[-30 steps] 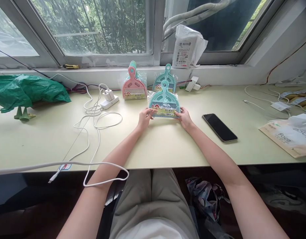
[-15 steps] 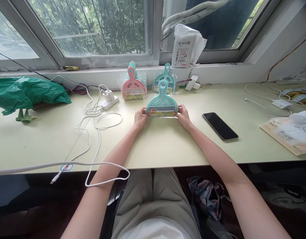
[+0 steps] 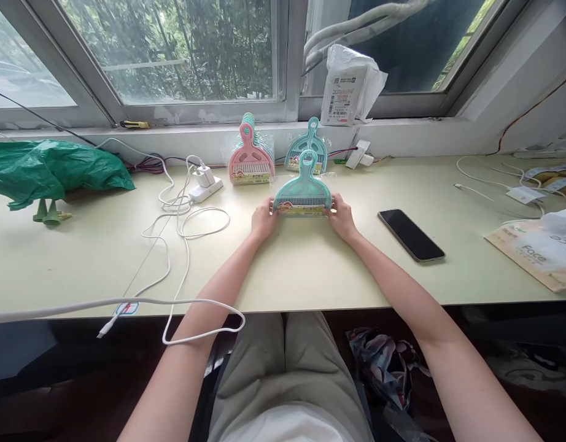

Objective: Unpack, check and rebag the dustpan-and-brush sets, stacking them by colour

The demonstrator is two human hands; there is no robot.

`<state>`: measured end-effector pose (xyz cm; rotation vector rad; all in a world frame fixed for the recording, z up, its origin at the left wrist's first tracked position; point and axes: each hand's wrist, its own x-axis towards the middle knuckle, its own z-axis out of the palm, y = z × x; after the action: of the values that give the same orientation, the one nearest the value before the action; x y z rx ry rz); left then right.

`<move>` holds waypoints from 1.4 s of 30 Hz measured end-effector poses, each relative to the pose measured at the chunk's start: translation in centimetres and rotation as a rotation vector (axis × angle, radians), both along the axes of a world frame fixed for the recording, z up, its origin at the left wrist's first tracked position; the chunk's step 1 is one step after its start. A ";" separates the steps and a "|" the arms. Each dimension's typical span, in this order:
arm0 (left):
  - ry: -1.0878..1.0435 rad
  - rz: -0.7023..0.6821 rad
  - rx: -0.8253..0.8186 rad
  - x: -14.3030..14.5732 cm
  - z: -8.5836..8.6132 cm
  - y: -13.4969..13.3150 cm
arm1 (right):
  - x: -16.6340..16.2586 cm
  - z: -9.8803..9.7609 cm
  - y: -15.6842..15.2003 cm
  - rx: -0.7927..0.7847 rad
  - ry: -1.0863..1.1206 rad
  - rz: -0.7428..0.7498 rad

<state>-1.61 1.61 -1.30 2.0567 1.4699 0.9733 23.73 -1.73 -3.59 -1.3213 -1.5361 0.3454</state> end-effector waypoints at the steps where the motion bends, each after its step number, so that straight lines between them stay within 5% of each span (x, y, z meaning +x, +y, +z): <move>1: -0.001 0.004 -0.002 0.0 0.1 0.0 | -0.1 -0.1 0.1 0.004 -0.008 -0.006; 9: -0.015 0.144 -0.013 -1.3 0.0 0.8 | -2.4 -0.4 2.5 0.018 -0.076 0.000; 20: -0.221 0.627 -0.014 -5.7 -0.5 3.6 | -11.0 -0.1 11.3 0.027 -0.162 -0.017; 31: -0.251 0.567 -0.059 -5.1 -0.7 4.0 | -14.7 0.3 16.6 -0.002 -0.154 -0.127; 42: -0.177 0.490 -0.098 -4.8 -0.6 4.5 | -16.0 0.9 18.1 -0.055 -0.086 -0.146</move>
<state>-6.44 6.10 -1.88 1.5228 1.9221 1.1990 7.77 16.37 -2.70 -1.4985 -1.5001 0.2425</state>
